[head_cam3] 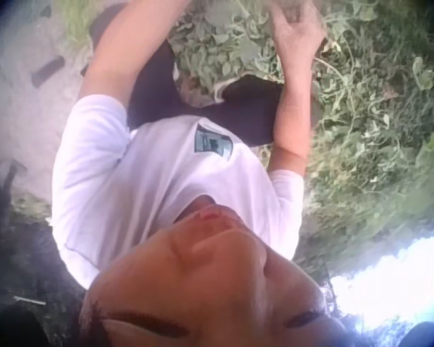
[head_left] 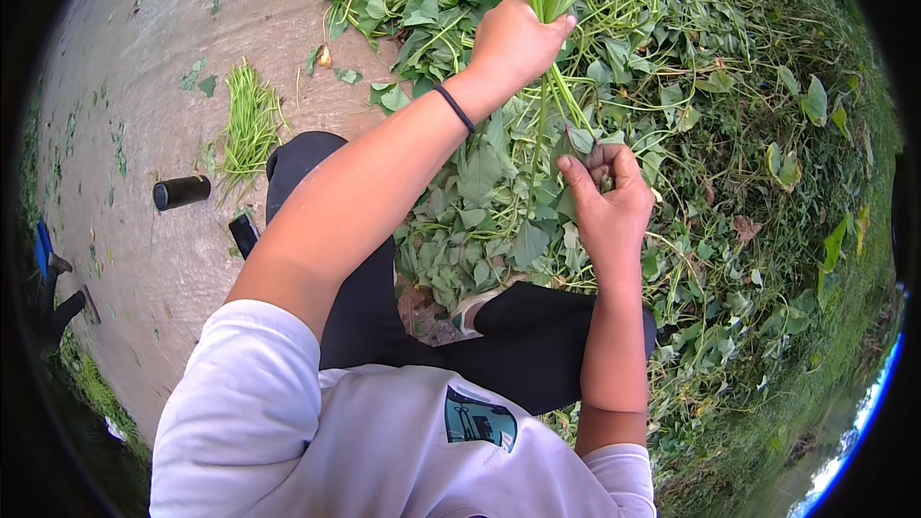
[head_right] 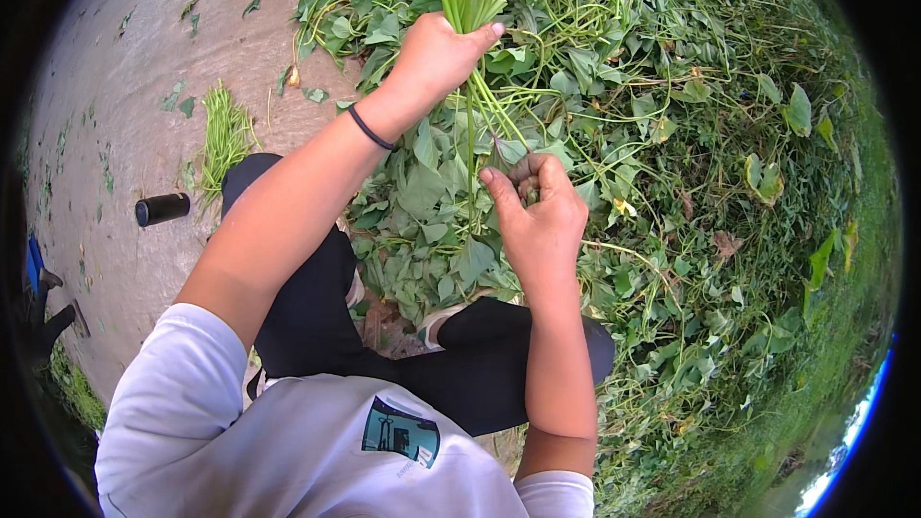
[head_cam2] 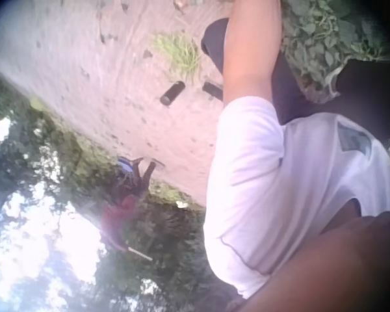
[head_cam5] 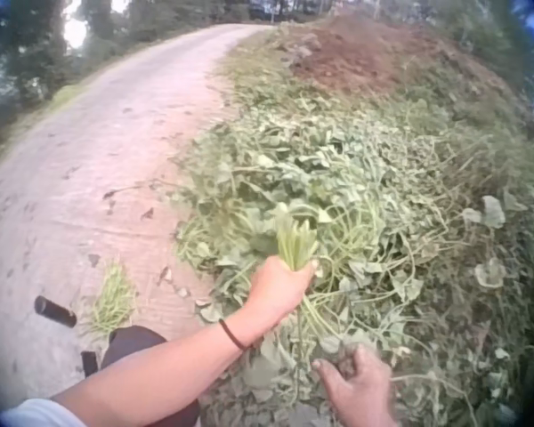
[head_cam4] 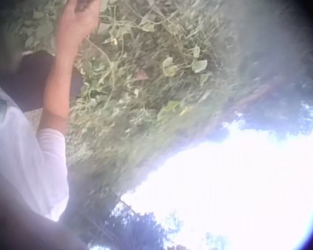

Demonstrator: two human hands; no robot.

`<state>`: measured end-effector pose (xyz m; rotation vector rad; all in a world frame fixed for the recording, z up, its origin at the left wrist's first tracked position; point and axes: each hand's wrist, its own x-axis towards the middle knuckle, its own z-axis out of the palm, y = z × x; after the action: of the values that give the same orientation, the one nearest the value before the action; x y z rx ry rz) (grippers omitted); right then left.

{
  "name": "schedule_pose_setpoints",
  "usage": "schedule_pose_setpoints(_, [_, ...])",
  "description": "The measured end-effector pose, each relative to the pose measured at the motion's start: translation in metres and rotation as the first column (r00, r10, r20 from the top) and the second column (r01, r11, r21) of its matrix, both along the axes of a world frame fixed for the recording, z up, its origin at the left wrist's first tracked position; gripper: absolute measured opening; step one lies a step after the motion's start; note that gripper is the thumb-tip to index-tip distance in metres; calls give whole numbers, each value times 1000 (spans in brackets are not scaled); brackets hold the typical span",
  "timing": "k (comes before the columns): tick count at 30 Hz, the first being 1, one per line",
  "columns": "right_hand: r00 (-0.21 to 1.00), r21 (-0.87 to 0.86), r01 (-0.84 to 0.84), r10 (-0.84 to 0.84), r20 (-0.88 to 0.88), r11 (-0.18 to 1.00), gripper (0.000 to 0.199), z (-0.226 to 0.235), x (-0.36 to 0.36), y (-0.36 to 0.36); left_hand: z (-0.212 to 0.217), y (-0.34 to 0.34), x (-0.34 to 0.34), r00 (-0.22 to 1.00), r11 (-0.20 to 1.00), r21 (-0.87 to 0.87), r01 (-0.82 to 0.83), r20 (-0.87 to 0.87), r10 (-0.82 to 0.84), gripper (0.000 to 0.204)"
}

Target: The person sits on the ground and sorts through a pile of leafy green vegetables, picking up stems, removing leaves, and bundling them into neat bunches. The person repeatedly handles the greens, separating usable stems from foliage and placing the sorted bundles aside.

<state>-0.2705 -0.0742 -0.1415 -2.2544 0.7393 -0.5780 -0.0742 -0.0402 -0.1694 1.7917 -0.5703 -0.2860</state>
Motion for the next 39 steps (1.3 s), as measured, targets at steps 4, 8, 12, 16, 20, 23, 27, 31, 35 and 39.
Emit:
schedule_pose_setpoints(4, [1000,-449,14,-14,3,893,25,-12,15,5,6,-2,-12,999,999,-22,48,-16,-49,32])
schedule_pose_setpoints(8, [996,-616,-42,-12,-84,786,19,-11,24,0,10,-2,-16,998,998,17,68,17,-69,33])
schedule_pose_setpoints(12, [961,-602,-246,270,-53,760,19,-2,26,6,12,3,-20,995,990,102,98,-11,-97,35])
schedule_pose_setpoints(16, [918,-608,-275,391,65,745,17,2,13,8,4,3,-28,990,978,155,141,-16,-140,33])
schedule_pose_setpoints(20, [894,-575,-345,446,40,742,16,4,-6,12,8,1,-46,968,939,238,247,-19,-250,35])
schedule_pose_setpoints(23, [755,-403,-582,653,54,706,16,18,-22,59,-7,-5,-2,998,976,210,57,7,-60,34])
schedule_pose_setpoints(27, [892,-251,-428,450,35,868,25,22,-28,30,-6,0,29,993,998,-9,-64,-96,63,37])
schedule_pose_setpoints(31, [995,-182,67,-53,81,981,26,29,-20,-10,3,2,15,998,1000,21,-12,-64,14,32])
schedule_pose_setpoints(35, [993,-232,-95,75,-94,968,28,21,-4,-19,6,-2,6,1000,994,-110,4,-11,-5,30])
schedule_pose_setpoints(39, [992,-243,-102,79,-102,965,19,0,6,-25,9,-1,2,996,991,-119,64,-56,-71,30])
